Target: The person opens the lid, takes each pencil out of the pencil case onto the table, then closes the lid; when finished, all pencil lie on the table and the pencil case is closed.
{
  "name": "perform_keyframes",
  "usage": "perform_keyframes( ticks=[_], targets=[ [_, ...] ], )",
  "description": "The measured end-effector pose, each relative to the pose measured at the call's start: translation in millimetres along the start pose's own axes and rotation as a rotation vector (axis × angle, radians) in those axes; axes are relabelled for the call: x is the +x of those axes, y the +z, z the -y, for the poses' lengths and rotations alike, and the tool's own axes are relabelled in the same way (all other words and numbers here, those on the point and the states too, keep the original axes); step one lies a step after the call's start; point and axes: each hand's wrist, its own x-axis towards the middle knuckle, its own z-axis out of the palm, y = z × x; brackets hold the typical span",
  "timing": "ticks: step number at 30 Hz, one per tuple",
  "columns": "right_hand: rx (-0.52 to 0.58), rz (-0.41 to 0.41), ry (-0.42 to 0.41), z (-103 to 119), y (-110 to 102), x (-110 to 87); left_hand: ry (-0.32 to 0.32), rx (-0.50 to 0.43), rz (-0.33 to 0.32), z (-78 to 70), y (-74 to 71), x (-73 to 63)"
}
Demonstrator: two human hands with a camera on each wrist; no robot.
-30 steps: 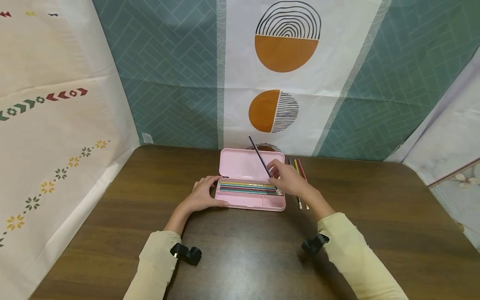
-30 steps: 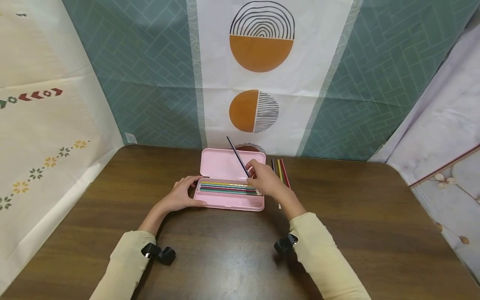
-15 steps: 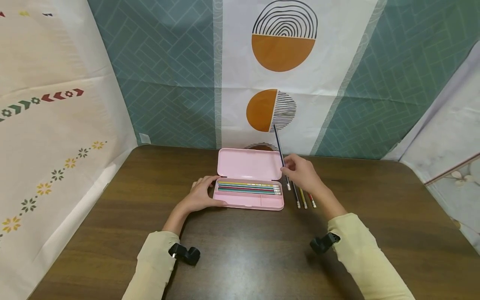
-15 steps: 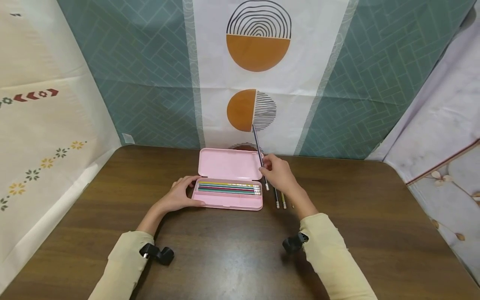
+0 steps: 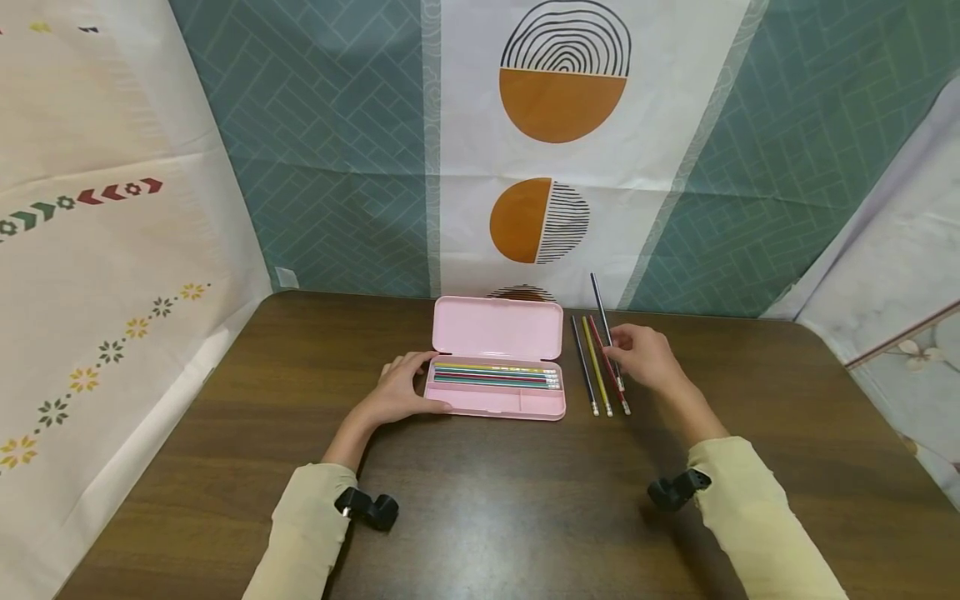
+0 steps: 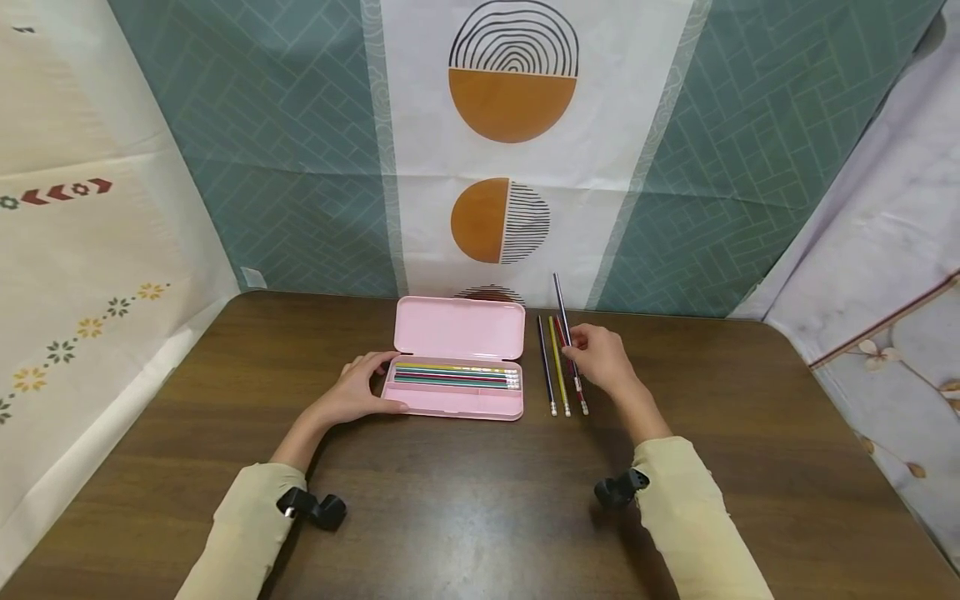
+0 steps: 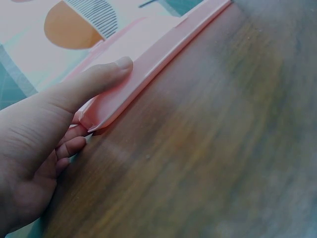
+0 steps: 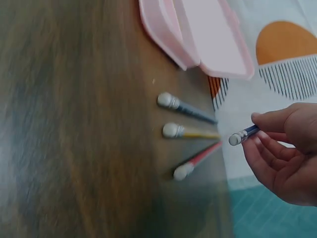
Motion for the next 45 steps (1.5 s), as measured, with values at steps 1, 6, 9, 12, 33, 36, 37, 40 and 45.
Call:
perform_keyframes(
  ticks=[1,6,9,12,33,36,37,40,45],
  targets=[
    [-0.007,0.009,0.004,-3,0,-1.1,-0.002,-0.001,-0.001,0.3,-0.1,-0.4],
    [-0.028,0.058,0.043,-16,1,-6.1,-0.009,-0.013,-0.001,-0.1,-0.4,-1.6],
    [-0.020,0.075,0.074,-24,4,-8.4,-0.010,-0.018,0.000,0.1,-0.5,-1.9],
    [-0.004,0.092,0.108,-29,6,-10.4,-0.009,-0.005,0.000,0.5,-0.4,-1.9],
    [0.021,0.101,0.192,-33,10,-13.0,0.004,0.002,-0.002,-0.8,0.2,1.9],
    [0.002,0.089,0.180,-33,10,-13.0,0.008,-0.001,0.000,0.2,0.0,2.1],
    [-0.006,0.089,0.180,-33,11,-13.1,0.008,-0.002,0.001,0.6,0.0,2.2],
    [-0.032,0.081,0.178,-34,12,-13.0,0.005,0.001,0.001,1.2,-0.2,1.6],
    [-0.076,0.072,0.165,-35,14,-13.8,0.002,-0.002,0.003,1.3,0.1,0.6]
  ],
)
